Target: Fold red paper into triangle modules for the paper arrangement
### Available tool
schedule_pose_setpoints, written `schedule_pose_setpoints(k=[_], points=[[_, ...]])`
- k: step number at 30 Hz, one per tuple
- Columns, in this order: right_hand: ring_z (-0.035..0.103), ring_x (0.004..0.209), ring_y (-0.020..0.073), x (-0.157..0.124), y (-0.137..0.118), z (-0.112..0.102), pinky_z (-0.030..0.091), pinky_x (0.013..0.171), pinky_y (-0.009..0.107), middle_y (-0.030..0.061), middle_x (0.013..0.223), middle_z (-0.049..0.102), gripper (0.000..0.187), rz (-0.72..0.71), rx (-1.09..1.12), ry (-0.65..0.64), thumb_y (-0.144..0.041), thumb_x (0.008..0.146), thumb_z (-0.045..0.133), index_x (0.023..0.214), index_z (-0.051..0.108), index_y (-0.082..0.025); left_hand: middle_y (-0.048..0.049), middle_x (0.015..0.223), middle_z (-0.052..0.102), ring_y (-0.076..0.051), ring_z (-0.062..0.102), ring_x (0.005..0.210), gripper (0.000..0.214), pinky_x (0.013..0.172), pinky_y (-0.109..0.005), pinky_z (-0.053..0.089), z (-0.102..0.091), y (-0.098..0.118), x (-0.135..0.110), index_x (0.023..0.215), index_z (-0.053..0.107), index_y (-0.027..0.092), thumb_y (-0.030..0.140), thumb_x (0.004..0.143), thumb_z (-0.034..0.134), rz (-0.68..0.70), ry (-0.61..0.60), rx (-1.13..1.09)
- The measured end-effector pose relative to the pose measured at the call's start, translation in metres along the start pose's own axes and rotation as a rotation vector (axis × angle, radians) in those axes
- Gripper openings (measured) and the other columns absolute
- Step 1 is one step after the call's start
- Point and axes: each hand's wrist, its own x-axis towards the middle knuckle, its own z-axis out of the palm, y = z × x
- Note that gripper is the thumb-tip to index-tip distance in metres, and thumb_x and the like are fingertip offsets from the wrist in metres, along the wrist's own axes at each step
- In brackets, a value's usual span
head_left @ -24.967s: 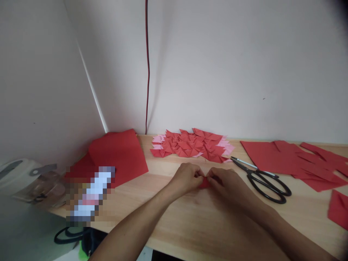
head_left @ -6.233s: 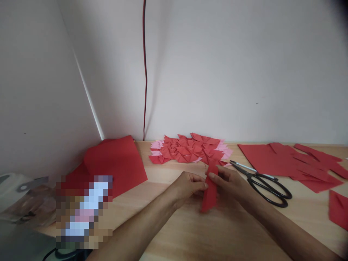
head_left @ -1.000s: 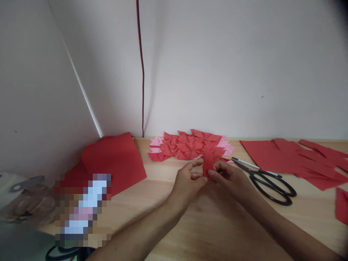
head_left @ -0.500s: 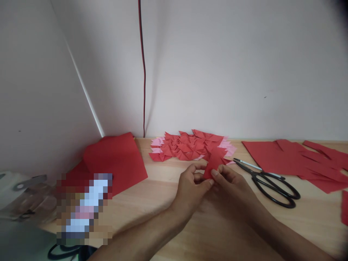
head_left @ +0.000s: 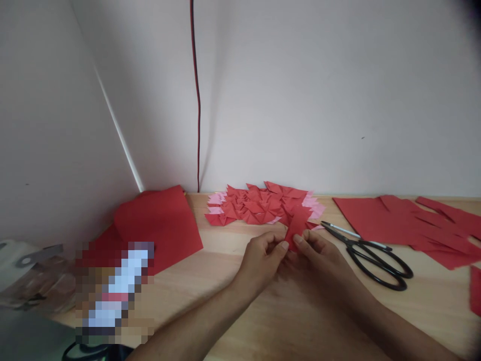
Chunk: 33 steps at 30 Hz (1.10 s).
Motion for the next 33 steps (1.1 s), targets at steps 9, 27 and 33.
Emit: schedule_pose_setpoints(k=[9, 27, 33], points=[[0.053, 0.067, 0.0161, 0.001, -0.012, -0.001, 0.044, 0.061, 0.026, 0.0002, 0.071, 0.056, 0.033, -0.108, -0.241, -0.100, -0.052, 0.081, 0.057, 0.074, 0.056, -0.020, 0.0024, 0.059, 0.050, -0.011, 0.046, 0.057, 0.017, 0.056, -0.022, 0.034, -0.002, -0.004, -0.001, 0.070, 0.052, 0.017, 0.026, 0.084, 0.049, 0.102, 0.179, 0.284], [0.058, 0.071, 0.0182, -0.001, -0.008, -0.005, 0.047, 0.067, 0.029, 0.0028, 0.074, 0.062, 0.031, -0.142, -0.130, -0.268, -0.048, 0.085, 0.055, 0.074, 0.057, -0.019, 0.0021, 0.062, 0.054, -0.009, 0.048, 0.043, 0.016, 0.042, -0.020, 0.036, -0.002, -0.006, 0.003, 0.080, 0.051, 0.018, 0.033, 0.084, 0.051, -0.064, -0.012, 0.066], [0.059, 0.072, 0.0181, 0.003, -0.009, -0.007, 0.047, 0.067, 0.028, 0.0031, 0.075, 0.063, 0.033, -0.193, -0.160, -0.299, -0.049, 0.085, 0.055, 0.072, 0.060, -0.019, 0.0011, 0.060, 0.055, -0.010, 0.050, 0.045, 0.017, 0.042, -0.020, 0.038, -0.002, -0.004, 0.003, 0.074, 0.050, 0.018, 0.032, 0.082, 0.053, -0.031, 0.007, 0.057]])
